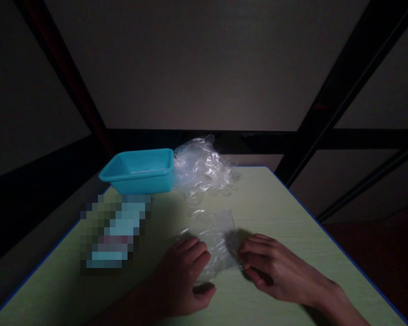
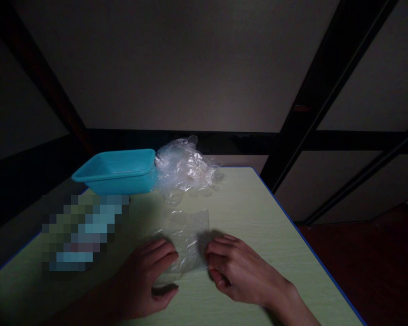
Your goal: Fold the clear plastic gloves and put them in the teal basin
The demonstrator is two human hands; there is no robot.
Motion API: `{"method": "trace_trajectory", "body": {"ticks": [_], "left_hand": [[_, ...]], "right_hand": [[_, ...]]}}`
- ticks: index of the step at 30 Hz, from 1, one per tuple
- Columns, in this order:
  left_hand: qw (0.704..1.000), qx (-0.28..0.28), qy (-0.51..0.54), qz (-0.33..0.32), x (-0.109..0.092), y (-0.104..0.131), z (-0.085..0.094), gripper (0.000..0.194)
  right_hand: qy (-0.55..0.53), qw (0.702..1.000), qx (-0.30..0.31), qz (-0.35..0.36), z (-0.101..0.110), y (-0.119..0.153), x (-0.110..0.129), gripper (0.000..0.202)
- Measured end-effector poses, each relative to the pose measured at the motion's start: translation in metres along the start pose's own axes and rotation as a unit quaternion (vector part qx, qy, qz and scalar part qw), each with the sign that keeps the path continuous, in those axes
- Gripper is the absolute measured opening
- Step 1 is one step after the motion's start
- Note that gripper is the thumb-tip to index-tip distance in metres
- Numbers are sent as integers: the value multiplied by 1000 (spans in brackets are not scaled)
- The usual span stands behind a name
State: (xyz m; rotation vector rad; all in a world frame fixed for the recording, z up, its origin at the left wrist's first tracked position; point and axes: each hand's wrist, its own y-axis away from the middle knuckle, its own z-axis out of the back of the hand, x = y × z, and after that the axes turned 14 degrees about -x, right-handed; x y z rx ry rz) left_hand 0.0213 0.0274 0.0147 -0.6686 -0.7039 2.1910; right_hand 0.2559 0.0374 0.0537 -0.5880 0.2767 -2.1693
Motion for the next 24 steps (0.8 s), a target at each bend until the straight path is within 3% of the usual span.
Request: {"method": "trace_trajectory", "body": {"ticks": [10,14,24], "left_hand": [[1000,-14,-9,-6,1,-3,-1,17],[999,-19,-41,-18,0,-2,-2,10],[989,-31,-118,-88,0,-3,-5,18]], "right_hand": [[-5,999,-44,5,2,1,-1,18],[-9,999,-44,7,2,0,0,18],[-2,1000,-21,-11,2,2,-1,13]]}}
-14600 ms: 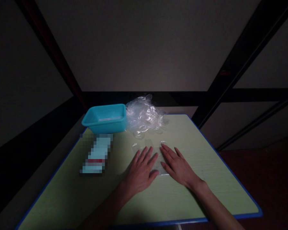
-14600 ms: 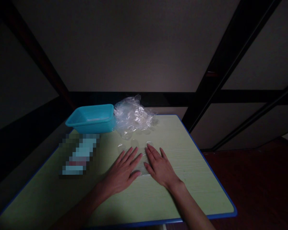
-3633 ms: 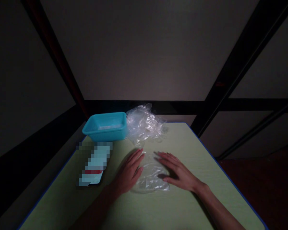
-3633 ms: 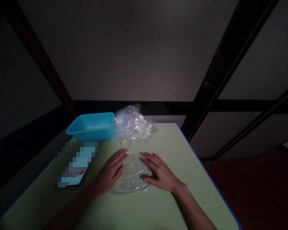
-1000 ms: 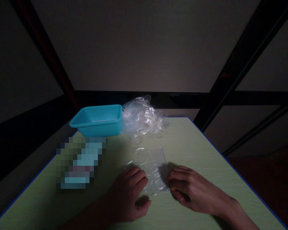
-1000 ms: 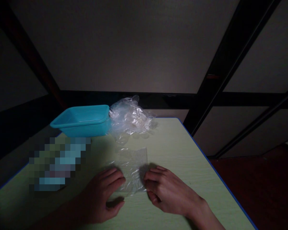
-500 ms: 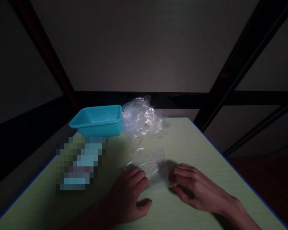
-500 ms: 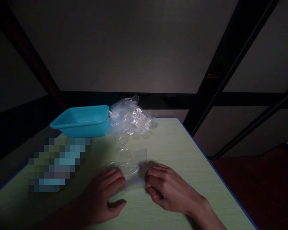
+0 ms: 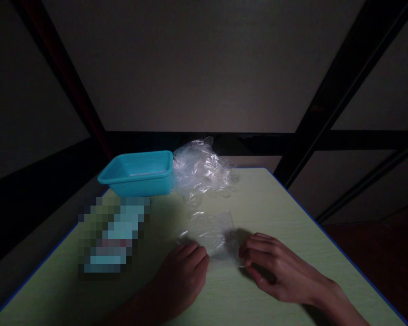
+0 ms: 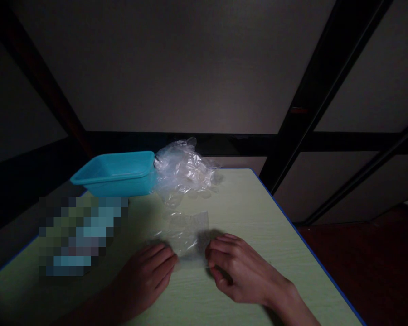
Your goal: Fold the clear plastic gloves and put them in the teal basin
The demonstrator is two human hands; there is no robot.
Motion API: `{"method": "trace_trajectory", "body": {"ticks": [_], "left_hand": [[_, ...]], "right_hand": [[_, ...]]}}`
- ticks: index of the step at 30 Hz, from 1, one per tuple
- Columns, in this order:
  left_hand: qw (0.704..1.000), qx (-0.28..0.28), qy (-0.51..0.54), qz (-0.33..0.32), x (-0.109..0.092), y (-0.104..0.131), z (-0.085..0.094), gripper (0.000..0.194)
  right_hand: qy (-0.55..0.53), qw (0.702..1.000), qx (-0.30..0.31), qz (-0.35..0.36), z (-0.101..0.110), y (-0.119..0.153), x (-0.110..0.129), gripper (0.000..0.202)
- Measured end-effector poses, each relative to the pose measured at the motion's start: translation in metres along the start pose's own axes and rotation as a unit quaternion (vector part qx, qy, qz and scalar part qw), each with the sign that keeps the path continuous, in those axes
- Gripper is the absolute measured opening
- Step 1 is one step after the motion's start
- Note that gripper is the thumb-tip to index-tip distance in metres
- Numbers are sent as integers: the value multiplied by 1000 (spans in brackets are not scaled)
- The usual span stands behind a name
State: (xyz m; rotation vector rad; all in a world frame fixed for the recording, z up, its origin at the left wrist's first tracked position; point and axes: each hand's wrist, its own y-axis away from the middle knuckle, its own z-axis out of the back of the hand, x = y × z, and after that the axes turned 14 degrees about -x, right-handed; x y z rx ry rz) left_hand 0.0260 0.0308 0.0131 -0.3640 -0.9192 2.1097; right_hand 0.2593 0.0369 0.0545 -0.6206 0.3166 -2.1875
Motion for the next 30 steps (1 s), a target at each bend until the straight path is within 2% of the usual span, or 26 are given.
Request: {"method": "trace_trajectory", "body": {"ticks": [4,10,15,26,30], "left_hand": [[1000,-11,-2,0,0,0,0,20],[1000,-3,11,13,1,-2,1,19],[1000,-9,17,18,2,0,2,18],[999,-24,24,19,1,1,4,19],[999,-22,28,21,0,0,4,19]], "right_hand": [[13,1000,10,-11,-2,2,-2,7],[29,998,48,-10,-4,-1,-4,32],[17,998,60,22,-6,-4,-7,42],[36,995,83,30,-8,-6,-8,43],[35,997,64,34,-7,-8,-7,40]]}}
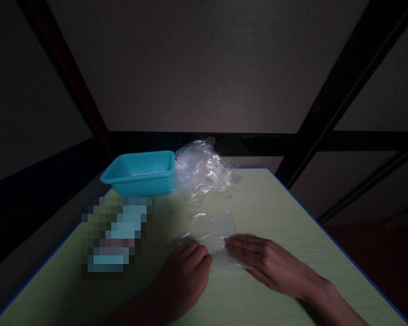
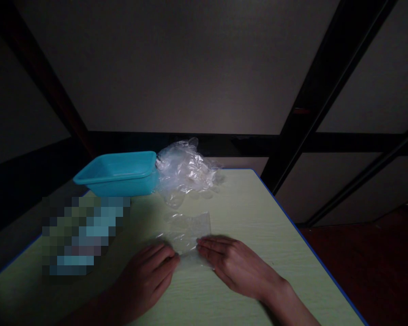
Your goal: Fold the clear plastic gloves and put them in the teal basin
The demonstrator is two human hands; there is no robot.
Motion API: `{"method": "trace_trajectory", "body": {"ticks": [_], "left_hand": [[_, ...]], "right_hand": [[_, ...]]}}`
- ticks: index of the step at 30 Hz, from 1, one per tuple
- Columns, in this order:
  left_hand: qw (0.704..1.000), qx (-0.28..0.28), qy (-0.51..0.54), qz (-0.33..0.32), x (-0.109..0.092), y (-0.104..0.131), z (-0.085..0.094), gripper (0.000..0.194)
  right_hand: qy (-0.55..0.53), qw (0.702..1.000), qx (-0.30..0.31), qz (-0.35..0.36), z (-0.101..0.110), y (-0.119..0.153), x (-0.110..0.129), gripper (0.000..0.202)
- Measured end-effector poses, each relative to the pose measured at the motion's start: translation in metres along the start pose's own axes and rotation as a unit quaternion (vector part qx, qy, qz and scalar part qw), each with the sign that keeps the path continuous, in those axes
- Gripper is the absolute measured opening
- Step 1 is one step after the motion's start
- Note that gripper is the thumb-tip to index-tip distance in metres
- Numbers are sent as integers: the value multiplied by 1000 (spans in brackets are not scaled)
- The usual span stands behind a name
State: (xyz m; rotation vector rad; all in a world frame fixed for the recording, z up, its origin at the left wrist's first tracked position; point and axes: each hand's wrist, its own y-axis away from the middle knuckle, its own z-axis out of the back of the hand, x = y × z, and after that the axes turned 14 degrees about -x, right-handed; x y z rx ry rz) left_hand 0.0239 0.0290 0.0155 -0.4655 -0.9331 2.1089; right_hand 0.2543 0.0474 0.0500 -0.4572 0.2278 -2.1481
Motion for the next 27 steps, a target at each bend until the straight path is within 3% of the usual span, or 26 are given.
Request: {"method": "trace_trajectory", "body": {"ticks": [10,16,27], "left_hand": [[1000,7,13,13,-1,0,2,21],[999,-33,33,18,1,2,1,23],[996,-36,60,59,4,6,-1,27]], "right_hand": [[-11,1000,-19,-4,-1,0,-1,36],[-5,1000,-20,-9,2,0,0,35],[-33,999,-30,-18,3,1,-1,34]]}}
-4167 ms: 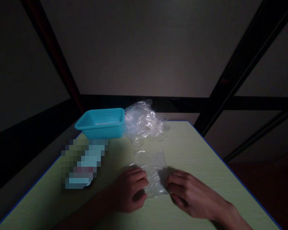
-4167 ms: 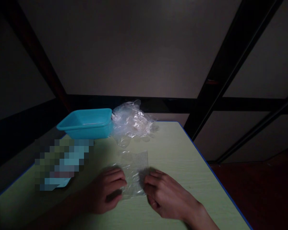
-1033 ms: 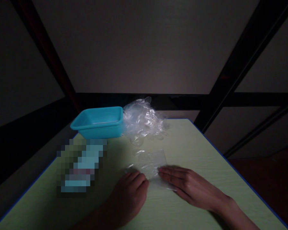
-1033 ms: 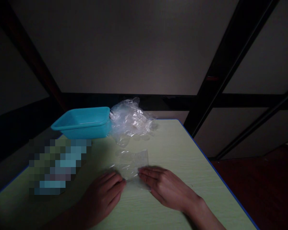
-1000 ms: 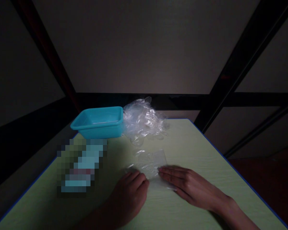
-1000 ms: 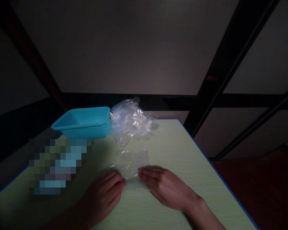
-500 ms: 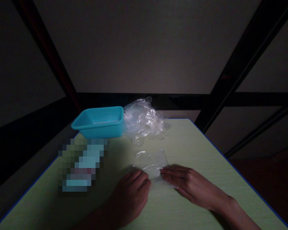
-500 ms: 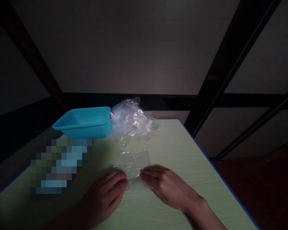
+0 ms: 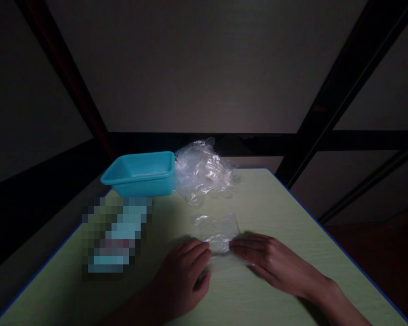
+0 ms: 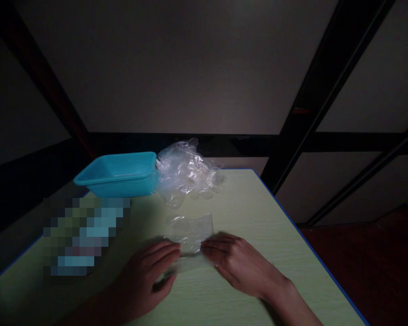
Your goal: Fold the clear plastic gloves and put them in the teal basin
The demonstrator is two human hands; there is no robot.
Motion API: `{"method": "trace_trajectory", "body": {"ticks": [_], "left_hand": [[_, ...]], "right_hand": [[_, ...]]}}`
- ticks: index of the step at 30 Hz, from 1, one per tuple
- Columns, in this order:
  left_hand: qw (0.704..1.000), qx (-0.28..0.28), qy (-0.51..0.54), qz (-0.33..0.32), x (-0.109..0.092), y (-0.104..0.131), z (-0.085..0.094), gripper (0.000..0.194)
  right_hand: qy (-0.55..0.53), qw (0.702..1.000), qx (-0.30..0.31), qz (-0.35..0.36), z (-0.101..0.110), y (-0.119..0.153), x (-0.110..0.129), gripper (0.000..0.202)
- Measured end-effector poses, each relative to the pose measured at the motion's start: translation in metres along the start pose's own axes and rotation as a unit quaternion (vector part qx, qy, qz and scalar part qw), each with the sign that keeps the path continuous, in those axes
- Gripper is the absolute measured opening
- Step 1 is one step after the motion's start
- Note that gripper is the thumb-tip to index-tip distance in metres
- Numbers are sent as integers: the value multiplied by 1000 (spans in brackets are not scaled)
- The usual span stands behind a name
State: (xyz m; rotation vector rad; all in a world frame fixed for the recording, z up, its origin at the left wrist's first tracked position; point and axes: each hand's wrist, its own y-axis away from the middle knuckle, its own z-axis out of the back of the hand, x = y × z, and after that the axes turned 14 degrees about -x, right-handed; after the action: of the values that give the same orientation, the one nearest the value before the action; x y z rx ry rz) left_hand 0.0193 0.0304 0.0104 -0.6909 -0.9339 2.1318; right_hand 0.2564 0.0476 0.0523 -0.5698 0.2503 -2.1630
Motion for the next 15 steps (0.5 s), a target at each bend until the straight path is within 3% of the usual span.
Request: {"method": "trace_trajectory", "body": {"ticks": [15], "left_hand": [[999,-18,22,31,4,0,4,32]], "right_hand": [[-19,1000,0,-23,0,2,0,30]]}}
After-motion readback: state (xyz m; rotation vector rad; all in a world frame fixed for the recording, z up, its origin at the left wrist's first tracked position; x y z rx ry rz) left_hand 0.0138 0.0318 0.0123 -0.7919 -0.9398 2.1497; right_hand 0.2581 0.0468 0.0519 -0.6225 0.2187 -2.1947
